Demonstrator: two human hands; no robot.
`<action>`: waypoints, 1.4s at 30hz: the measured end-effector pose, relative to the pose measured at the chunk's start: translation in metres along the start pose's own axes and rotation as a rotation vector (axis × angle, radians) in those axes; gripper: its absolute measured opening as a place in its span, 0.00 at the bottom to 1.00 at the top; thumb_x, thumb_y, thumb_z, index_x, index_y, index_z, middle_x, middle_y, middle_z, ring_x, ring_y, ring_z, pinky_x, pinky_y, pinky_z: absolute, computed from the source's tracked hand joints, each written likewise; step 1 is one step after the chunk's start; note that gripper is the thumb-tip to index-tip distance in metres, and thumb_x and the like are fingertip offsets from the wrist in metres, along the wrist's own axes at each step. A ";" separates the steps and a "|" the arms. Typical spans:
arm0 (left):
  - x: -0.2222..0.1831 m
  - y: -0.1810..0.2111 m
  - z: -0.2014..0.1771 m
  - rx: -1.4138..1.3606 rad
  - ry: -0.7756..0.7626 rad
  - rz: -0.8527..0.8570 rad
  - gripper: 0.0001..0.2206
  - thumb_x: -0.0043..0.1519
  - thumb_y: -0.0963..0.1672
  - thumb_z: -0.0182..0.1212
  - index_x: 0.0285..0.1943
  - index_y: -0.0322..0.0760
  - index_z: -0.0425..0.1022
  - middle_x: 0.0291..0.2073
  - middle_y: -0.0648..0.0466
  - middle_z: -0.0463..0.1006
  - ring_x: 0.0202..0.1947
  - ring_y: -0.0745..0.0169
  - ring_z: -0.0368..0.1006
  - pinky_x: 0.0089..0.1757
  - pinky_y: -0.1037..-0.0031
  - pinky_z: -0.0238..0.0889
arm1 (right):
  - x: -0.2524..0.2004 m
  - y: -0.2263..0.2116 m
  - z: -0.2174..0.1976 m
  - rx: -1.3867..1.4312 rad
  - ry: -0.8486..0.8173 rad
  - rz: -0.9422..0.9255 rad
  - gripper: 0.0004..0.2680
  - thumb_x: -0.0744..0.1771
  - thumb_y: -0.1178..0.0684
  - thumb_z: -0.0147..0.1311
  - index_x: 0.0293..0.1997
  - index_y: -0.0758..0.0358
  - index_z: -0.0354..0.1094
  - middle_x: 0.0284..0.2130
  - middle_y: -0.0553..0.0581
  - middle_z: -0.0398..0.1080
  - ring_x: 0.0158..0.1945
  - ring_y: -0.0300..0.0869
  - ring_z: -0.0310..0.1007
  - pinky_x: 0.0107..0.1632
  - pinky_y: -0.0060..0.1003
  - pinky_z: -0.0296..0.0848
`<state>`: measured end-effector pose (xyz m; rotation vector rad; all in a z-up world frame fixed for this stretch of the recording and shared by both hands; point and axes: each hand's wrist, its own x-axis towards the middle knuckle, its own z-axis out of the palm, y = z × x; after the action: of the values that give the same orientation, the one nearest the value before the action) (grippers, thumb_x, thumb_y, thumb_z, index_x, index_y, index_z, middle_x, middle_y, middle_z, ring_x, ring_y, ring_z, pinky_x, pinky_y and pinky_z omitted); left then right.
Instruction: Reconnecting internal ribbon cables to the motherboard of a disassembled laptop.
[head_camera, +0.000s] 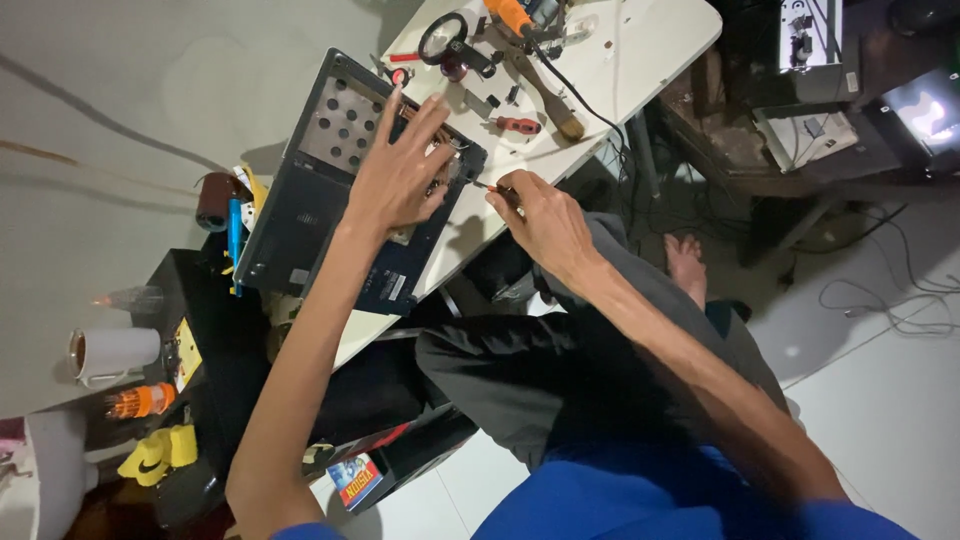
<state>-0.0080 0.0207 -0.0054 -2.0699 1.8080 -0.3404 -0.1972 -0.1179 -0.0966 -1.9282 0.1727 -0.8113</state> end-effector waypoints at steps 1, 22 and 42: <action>0.000 -0.001 0.004 -0.001 -0.001 0.000 0.16 0.49 0.48 0.71 0.41 0.39 0.76 0.73 0.44 0.66 0.79 0.49 0.49 0.72 0.44 0.22 | 0.000 0.000 0.000 0.000 -0.001 0.001 0.08 0.69 0.53 0.57 0.43 0.67 0.66 0.32 0.59 0.75 0.20 0.45 0.69 0.26 0.40 0.69; 0.013 -0.004 0.008 0.102 -0.040 0.049 0.15 0.51 0.50 0.68 0.43 0.43 0.74 0.58 0.50 0.73 0.67 0.52 0.65 0.70 0.30 0.19 | -0.001 0.008 -0.005 0.024 -0.065 0.080 0.08 0.69 0.54 0.57 0.43 0.69 0.65 0.36 0.62 0.74 0.21 0.49 0.68 0.25 0.45 0.67; 0.021 -0.005 -0.005 0.027 -0.039 0.104 0.17 0.47 0.48 0.67 0.43 0.38 0.75 0.61 0.44 0.75 0.66 0.47 0.66 0.69 0.42 0.38 | 0.001 0.017 -0.006 0.043 -0.102 0.067 0.07 0.68 0.56 0.56 0.44 0.68 0.62 0.37 0.61 0.72 0.22 0.50 0.71 0.25 0.46 0.71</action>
<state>-0.0025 0.0004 -0.0005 -1.9423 1.8695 -0.2925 -0.1960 -0.1314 -0.1092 -1.9081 0.1561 -0.6659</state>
